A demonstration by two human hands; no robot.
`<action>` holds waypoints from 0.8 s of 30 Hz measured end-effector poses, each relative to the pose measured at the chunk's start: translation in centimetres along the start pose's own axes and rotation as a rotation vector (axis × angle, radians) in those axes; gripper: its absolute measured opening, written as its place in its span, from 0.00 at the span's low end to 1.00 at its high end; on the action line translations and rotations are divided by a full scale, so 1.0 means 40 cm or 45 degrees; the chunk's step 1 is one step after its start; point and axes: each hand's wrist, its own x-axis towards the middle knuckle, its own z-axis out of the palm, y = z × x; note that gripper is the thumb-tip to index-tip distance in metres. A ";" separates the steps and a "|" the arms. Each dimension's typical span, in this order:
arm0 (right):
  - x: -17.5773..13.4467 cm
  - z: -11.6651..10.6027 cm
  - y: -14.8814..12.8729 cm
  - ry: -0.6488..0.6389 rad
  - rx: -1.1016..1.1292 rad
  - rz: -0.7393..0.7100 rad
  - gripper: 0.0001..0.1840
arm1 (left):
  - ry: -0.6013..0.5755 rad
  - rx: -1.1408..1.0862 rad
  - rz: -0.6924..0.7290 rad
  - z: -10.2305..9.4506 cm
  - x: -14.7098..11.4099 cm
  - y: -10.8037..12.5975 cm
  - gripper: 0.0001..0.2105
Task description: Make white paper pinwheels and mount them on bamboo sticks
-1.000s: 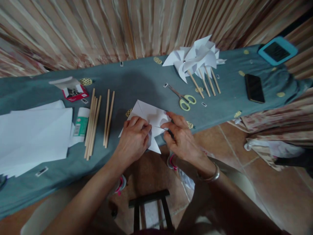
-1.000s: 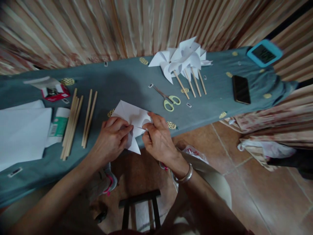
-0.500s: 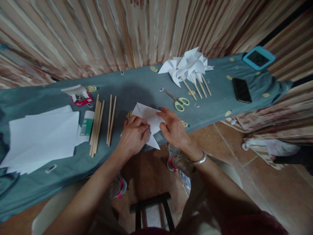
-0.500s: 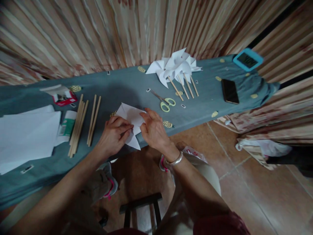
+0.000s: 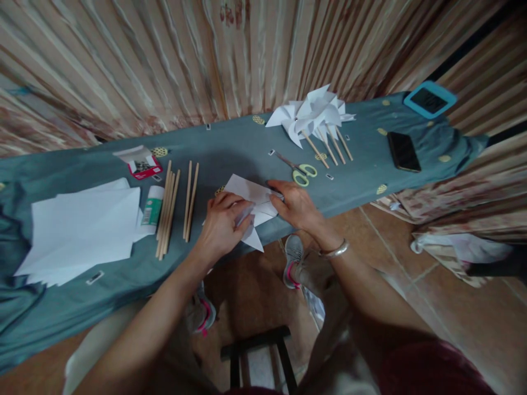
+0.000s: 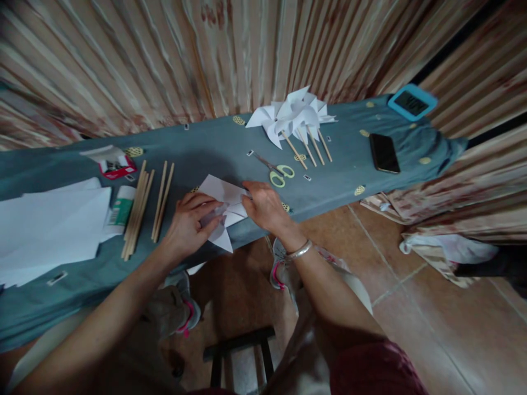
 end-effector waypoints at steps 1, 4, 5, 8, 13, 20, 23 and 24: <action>0.000 -0.003 -0.002 -0.010 -0.003 0.012 0.20 | 0.037 -0.003 -0.012 -0.004 -0.006 -0.004 0.13; -0.003 -0.017 -0.011 -0.052 -0.005 0.074 0.19 | 0.131 -0.014 -0.082 -0.024 -0.030 -0.021 0.21; -0.003 -0.023 -0.015 -0.063 -0.003 0.107 0.18 | 0.149 -0.015 -0.115 -0.033 -0.040 -0.027 0.24; -0.001 -0.037 -0.025 -0.095 0.017 0.206 0.15 | 0.119 -0.033 -0.227 -0.056 -0.069 -0.046 0.29; 0.011 -0.032 -0.026 -0.213 0.151 0.293 0.13 | 0.059 -0.126 -0.284 -0.060 -0.098 -0.058 0.35; 0.017 0.010 -0.013 -0.238 0.912 0.548 0.13 | 0.157 -0.345 -0.363 -0.075 -0.085 -0.058 0.34; 0.018 0.013 -0.015 -0.042 1.190 0.772 0.19 | 0.265 -0.402 -0.384 -0.082 -0.076 -0.061 0.33; 0.018 0.012 -0.016 0.029 1.234 0.820 0.20 | 0.268 -0.420 -0.405 -0.081 -0.074 -0.060 0.33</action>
